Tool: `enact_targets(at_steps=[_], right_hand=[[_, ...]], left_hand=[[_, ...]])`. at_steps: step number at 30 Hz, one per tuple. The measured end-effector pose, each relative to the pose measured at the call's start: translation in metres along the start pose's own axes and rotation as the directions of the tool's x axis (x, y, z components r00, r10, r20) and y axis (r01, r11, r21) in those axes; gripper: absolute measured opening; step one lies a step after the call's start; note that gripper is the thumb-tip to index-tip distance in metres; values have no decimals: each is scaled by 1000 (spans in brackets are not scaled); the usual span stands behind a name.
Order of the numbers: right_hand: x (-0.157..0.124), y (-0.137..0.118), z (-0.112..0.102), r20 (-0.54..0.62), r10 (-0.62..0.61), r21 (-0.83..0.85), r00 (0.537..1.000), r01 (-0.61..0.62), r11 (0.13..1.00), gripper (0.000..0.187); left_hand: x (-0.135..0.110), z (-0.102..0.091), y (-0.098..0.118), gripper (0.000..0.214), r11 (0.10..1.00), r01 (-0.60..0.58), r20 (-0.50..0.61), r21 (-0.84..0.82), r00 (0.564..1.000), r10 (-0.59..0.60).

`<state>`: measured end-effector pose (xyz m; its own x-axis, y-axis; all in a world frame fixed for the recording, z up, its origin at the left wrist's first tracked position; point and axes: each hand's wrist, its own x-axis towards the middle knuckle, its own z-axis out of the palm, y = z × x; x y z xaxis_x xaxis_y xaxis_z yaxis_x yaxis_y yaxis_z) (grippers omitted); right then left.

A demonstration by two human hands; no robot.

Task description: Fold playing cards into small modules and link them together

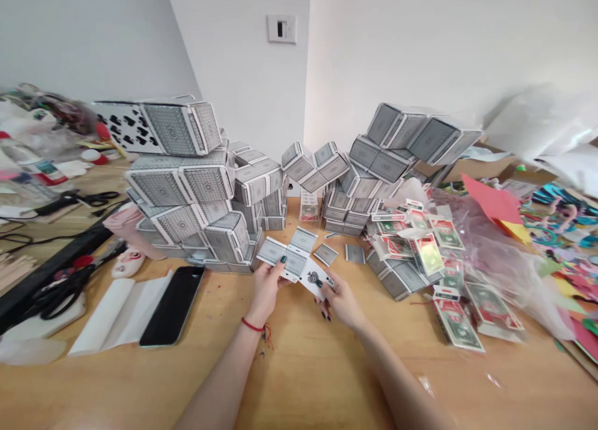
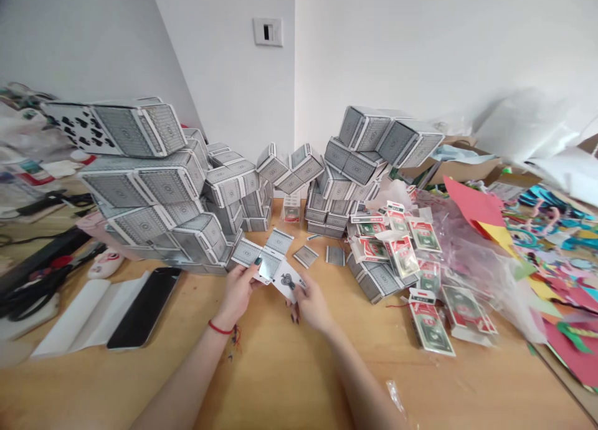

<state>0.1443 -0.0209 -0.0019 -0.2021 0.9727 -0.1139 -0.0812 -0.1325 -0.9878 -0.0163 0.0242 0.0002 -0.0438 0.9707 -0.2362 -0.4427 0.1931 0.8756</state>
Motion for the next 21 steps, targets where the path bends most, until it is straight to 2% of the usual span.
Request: enact_targets(at_steps=[5,10,18,21], right_hand=[[0,0,-6,41,18,-27,999,-17,999,23],[7,11,-9,0,17,27,1000,-17,999,25],[10,17,-10,-48,18,-14,999,-18,1000,29],[9,15,-8,-14,28,1,1000,-28,1000,32]], left_hand=[[-1,1,-2,33,999,11,38,52,999,-13],[-2,2,-3,33,999,36,79,34,996,-38],[-3,2,-5,35,998,68,77,14,995,-69],[-3,3,0,36,993,62,110,-97,993,-52]])
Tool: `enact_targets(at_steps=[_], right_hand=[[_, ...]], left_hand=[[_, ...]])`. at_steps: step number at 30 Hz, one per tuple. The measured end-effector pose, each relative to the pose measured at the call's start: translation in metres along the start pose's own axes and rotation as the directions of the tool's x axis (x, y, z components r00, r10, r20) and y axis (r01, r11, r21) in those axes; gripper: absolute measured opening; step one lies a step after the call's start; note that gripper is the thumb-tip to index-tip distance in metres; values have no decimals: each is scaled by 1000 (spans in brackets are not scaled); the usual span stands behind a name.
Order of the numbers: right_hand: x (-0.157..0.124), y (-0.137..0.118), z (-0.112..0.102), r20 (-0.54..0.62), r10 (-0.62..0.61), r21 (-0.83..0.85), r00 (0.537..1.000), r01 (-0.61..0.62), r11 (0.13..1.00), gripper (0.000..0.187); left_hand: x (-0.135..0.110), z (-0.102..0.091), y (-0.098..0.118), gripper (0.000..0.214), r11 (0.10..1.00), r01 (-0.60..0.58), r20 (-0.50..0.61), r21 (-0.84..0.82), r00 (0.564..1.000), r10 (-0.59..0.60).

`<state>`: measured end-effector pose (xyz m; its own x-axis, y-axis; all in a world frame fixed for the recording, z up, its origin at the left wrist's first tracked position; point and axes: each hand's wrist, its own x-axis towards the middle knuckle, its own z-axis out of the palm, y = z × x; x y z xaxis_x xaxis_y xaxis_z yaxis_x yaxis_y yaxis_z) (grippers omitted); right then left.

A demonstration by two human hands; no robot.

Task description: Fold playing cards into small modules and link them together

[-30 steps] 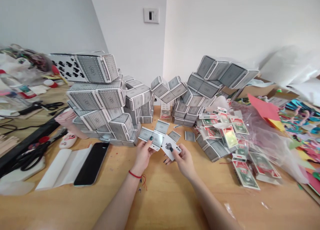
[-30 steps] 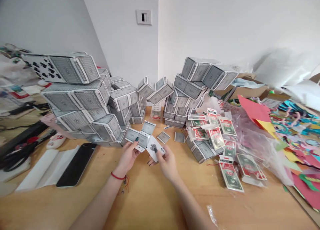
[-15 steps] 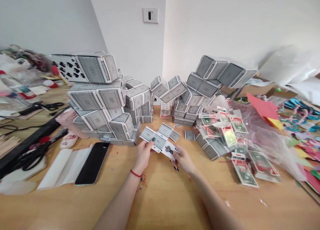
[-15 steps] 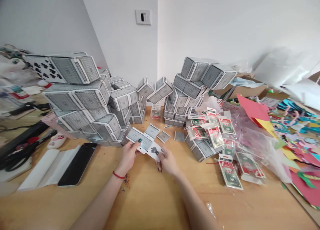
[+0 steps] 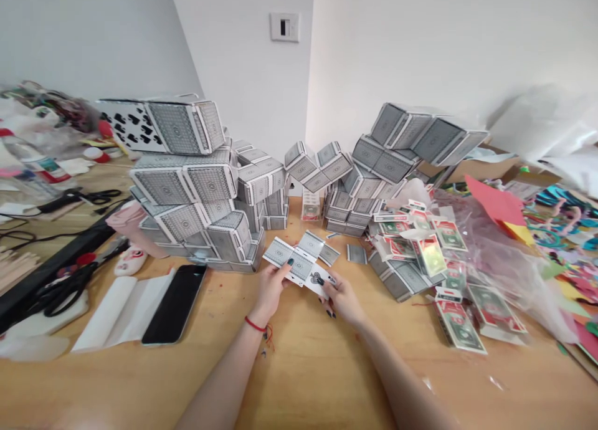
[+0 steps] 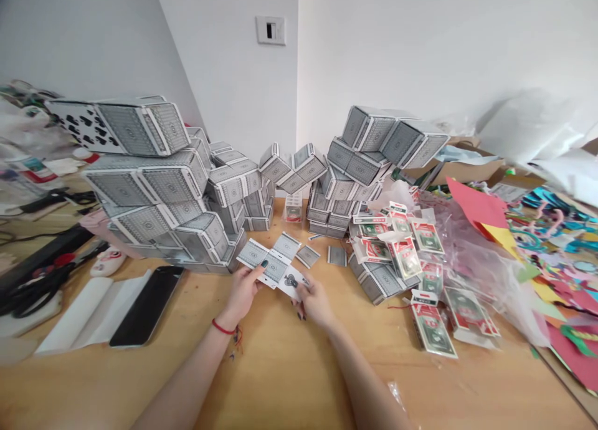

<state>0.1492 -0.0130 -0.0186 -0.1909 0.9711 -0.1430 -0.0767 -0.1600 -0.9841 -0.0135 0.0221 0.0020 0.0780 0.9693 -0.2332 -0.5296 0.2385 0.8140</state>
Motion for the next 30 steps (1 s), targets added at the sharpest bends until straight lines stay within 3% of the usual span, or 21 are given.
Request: enact_targets(at_steps=[4,6,13,30], right_hand=[[-4,-2,9,116,9,69,993,-17,997,33],[-6,-2,16,165,19,106,986,-36,994,35],[-7,1,26,168,24,194,986,-57,979,36],[-7,1,23,180,35,247,983,-80,966,37]], left_hand=[[-2,1,10,40,958,-31,96,-286,994,61],[-2,1,11,39,935,-12,102,-353,993,51],[5,-2,2,38,952,-47,-57,-303,998,31],[11,-10,5,36,925,-58,-117,-375,993,15]])
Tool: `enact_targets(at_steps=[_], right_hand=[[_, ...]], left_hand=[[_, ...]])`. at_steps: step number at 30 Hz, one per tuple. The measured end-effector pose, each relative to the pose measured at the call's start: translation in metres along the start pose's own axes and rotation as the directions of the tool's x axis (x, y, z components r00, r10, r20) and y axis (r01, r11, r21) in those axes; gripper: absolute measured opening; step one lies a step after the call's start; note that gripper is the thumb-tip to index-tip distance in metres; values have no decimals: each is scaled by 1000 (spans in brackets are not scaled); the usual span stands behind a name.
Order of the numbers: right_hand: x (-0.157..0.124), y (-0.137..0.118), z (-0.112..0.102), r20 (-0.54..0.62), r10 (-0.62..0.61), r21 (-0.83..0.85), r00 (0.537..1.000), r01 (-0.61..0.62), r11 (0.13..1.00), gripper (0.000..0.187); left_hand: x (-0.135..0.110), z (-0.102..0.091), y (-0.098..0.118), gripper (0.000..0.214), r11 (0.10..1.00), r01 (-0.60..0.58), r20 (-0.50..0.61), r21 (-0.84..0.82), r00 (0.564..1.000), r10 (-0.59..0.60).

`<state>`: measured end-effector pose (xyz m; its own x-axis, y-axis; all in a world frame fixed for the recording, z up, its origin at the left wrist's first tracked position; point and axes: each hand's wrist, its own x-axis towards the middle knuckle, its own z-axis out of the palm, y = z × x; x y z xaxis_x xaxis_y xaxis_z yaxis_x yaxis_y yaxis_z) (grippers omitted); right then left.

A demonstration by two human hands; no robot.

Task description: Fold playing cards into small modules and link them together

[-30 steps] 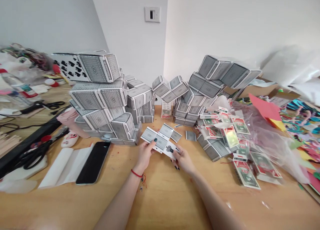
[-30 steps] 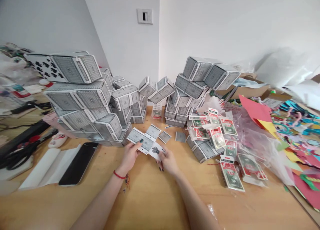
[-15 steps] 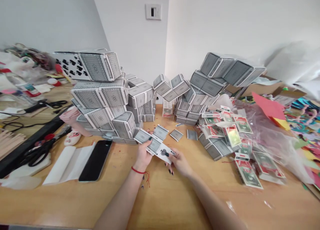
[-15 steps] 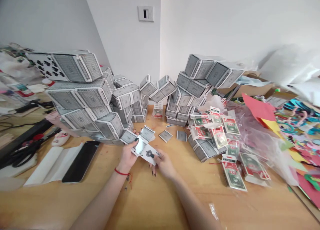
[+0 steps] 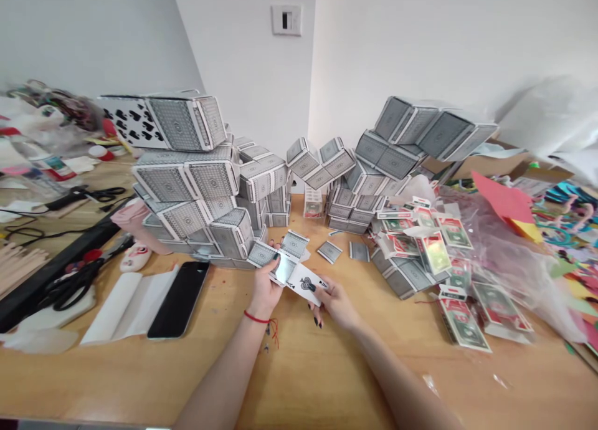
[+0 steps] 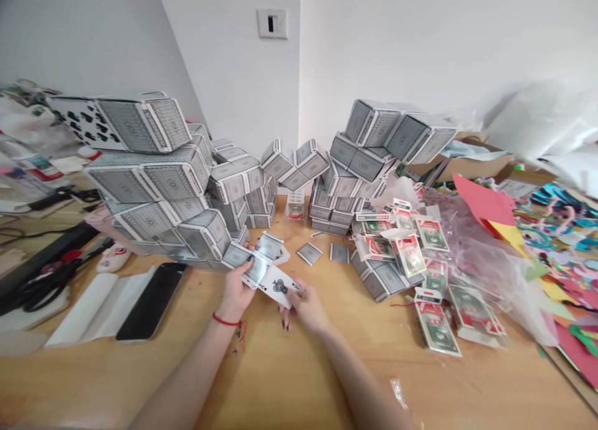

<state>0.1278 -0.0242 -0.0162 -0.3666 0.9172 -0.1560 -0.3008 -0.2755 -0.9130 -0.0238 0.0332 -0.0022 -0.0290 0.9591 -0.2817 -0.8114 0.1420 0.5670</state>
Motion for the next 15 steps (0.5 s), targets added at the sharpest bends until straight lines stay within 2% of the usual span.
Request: enact_targets(at_steps=[8,15], right_hand=[[-2,-5,0,16,-5,-41,1000,6,999,32],[-1,-3,-5,-10,-6,-132,1000,4,991,33]], left_hand=[[-4,3,-4,40,999,-12,48,-40,999,14],[-10,8,-8,43,997,-59,95,55,994,53]])
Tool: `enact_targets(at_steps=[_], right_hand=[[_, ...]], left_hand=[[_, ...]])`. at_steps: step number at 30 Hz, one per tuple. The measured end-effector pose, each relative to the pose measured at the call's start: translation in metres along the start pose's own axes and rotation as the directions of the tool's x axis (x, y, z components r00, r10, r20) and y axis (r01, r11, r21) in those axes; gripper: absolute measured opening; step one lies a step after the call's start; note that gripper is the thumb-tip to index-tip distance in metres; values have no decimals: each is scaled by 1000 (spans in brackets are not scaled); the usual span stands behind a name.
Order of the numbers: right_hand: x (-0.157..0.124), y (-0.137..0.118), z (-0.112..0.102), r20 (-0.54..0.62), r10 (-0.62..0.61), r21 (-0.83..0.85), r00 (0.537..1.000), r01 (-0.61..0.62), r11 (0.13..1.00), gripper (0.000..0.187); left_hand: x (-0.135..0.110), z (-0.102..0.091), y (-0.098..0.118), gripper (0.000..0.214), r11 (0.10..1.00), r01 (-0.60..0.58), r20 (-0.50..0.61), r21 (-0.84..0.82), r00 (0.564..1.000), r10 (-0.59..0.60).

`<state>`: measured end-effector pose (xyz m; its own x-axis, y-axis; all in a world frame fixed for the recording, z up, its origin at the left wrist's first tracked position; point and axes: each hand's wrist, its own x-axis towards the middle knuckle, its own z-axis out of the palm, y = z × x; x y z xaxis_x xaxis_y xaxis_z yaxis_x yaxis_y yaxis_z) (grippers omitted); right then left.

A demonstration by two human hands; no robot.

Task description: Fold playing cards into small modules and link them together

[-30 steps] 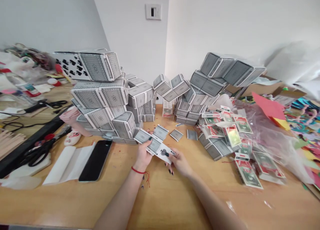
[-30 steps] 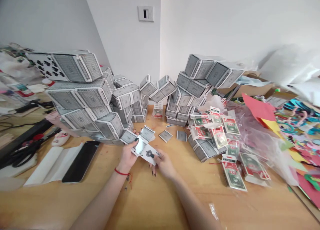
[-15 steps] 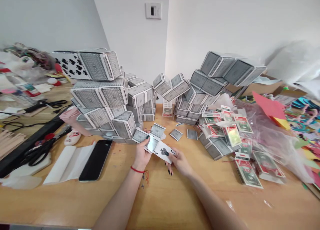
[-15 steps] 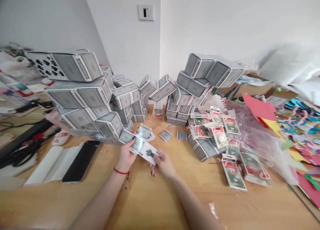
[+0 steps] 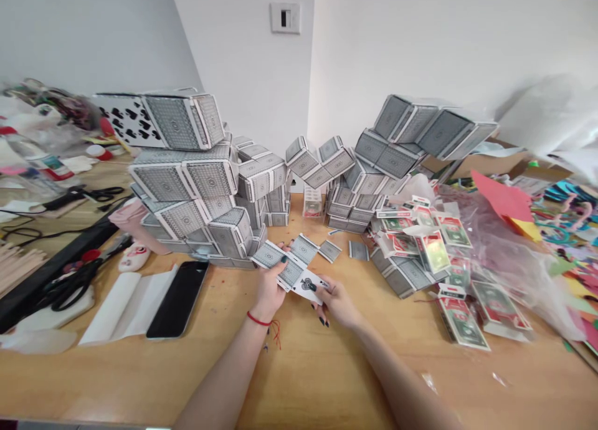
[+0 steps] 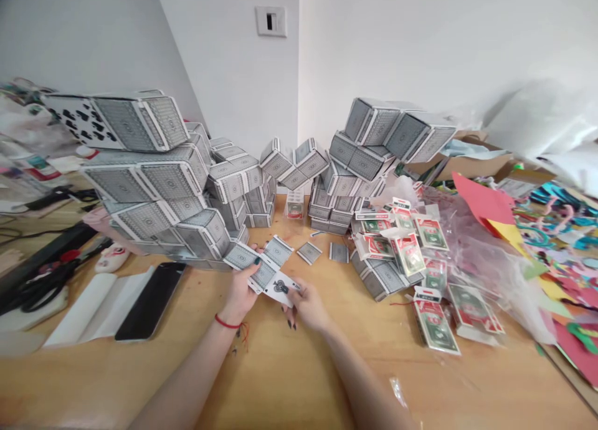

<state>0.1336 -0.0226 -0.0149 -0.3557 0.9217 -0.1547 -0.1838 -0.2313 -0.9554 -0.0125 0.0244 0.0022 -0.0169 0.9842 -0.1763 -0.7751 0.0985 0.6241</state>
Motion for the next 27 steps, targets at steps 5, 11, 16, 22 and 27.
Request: enact_targets(at_steps=[5,11,16,22,27], right_hand=[[2,1,2,-42,-11,36,999,13,999,31],[3,7,5,-89,-37,48,995,42,998,28],[5,10,6,-66,-60,10,996,61,998,29],[4,1,-16,-95,-45,-200,994,25,980,31],[0,-9,-41,-132,-57,-352,990,7,936,25]], left_hand=[[-1,1,-3,40,999,-22,44,36,999,20],[-5,2,-10,35,998,2,44,68,999,-5],[-8,5,-13,33,992,0,63,127,998,-8],[-3,-1,5,37,937,-30,136,348,990,-19],[1,-8,22,38,755,13,114,656,987,-117]])
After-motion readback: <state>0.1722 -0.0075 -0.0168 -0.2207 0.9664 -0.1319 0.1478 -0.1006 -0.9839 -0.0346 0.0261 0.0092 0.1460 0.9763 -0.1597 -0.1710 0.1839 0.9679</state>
